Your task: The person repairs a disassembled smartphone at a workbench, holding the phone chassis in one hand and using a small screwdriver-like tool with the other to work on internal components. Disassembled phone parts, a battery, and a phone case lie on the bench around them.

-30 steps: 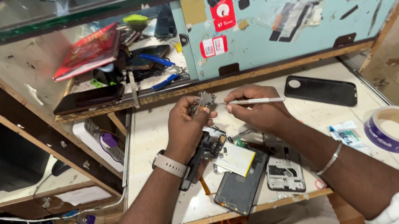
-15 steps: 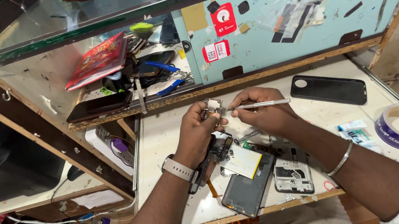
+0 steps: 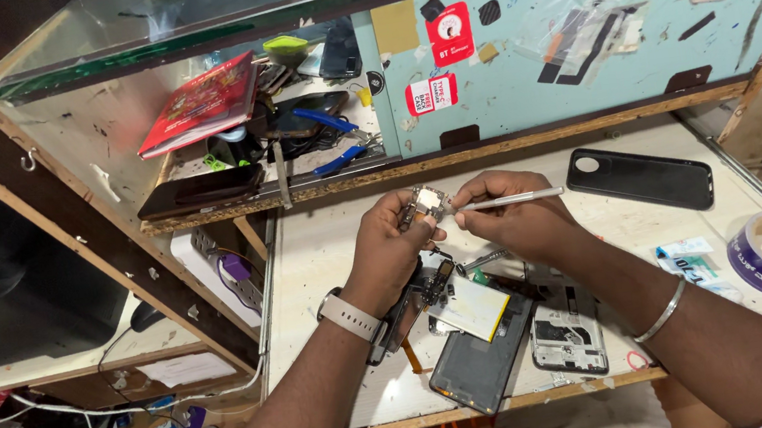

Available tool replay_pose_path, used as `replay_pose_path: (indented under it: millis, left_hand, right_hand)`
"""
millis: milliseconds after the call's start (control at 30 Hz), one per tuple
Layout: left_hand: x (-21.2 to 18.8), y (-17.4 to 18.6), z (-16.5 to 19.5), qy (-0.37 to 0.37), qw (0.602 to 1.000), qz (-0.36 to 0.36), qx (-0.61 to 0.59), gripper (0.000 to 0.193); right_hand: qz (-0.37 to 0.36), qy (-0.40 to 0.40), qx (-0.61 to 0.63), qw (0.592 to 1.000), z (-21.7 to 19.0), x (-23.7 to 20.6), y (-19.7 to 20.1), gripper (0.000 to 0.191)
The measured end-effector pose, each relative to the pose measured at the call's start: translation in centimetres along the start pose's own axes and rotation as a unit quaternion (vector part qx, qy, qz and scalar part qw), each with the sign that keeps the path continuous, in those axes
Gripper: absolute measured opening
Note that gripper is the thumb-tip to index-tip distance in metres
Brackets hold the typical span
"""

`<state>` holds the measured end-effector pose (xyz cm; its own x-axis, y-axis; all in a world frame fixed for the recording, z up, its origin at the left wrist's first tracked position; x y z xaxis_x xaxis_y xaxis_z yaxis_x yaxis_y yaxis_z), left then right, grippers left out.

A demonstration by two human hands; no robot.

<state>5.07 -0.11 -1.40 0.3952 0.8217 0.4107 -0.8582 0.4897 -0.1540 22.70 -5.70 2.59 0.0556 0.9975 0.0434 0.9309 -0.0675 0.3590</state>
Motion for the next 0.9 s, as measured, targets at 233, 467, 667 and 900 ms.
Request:
replay_pose_path:
  millis: [233, 467, 667, 900]
  left_hand:
    - [0.08, 0.12, 0.01, 0.008, 1.000, 0.020, 0.020, 0.024]
    - [0.06, -0.12, 0.23, 0.006, 1.000, 0.011, 0.016, 0.024]
    - [0.05, -0.26, 0.32, 0.003, 1.000, -0.001, 0.012, 0.023]
    - [-0.13, -0.46, 0.47, -0.006, 1.000, -0.005, -0.004, 0.023]
  right_hand:
    - [0.006, 0.032, 0.015, 0.999, -0.43, -0.24, 0.24, 0.019]
    - [0.003, 0.007, 0.026, 1.000, -0.32, -0.24, -0.11, 0.022]
    - [0.012, 0.017, 0.009, 1.000, -0.60, -0.15, -0.07, 0.022]
    - [-0.010, -0.003, 0.071, 0.997, -0.02, 0.07, -0.01, 0.019]
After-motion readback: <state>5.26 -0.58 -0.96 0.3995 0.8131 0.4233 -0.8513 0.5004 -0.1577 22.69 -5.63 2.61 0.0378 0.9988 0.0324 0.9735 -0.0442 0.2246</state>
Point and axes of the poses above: each hand's wrist, its own x-axis towards the middle knuckle, its own y-axis out of the back of the hand, z = x × y, the point moved 5 cm from there along x, towards the middle knuckle, and after that the axes turned 10 degrees about -y, right-handed, at the moved point
